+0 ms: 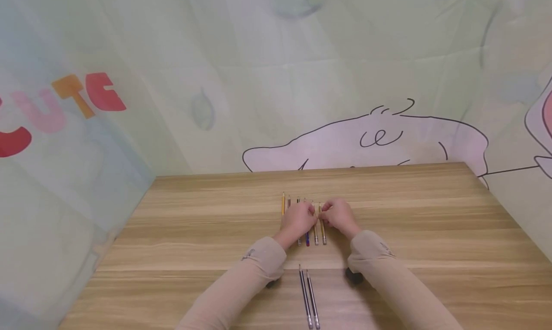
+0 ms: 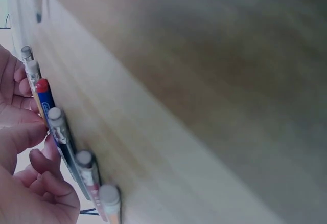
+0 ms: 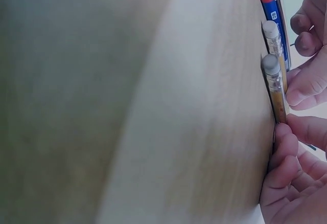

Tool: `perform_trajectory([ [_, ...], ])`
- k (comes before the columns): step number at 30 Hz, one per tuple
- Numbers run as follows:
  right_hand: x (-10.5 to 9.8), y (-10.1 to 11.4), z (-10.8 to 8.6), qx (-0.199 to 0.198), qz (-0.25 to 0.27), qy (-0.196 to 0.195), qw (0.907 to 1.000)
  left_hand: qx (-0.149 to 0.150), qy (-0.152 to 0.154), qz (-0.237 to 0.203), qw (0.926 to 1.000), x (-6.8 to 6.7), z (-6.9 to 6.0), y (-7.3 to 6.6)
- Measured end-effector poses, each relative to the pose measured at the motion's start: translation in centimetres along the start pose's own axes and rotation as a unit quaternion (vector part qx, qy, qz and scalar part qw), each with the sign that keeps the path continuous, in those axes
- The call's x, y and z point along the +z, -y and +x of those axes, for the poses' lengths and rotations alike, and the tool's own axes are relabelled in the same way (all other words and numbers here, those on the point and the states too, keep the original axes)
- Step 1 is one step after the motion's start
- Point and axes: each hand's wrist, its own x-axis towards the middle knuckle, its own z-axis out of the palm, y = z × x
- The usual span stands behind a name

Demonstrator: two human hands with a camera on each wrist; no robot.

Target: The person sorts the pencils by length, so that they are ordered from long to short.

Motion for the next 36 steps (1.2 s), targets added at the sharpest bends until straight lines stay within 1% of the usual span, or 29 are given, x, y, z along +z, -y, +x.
perform_trajectory([
  [5,-0.01,0.09,-0.08,0.0,-0.002,-0.001,1.0,0.0,-0.002,0.0,1.0,0.01,-0.03,0.07],
  [13,0.1,-0.15,-0.01,-0.013,0.001,-0.006,0.9999,0.001,-0.009,0.003,1.0,-0.01,-0.06,0.08],
  [24,0.17,-0.17,0.15,-0.005,0.01,-0.009,0.9999,0.002,-0.017,0.006,0.9998,-0.2,-0.16,0.2],
  [28,0.12,-0.15,0.02,-0.012,0.02,-0.007,0.9997,0.003,-0.017,0.006,0.9998,-0.35,-0.24,0.17],
  [32,0.09,-0.4,0.01,-0.021,0.043,-0.006,0.9988,0.007,-0.018,0.004,0.9998,-0.44,-0.5,0.21],
  [36,0.02,-0.71,-0.09,-0.022,0.07,-0.004,0.9973,0.018,-0.006,-0.021,0.9996,-0.67,-0.89,0.47],
])
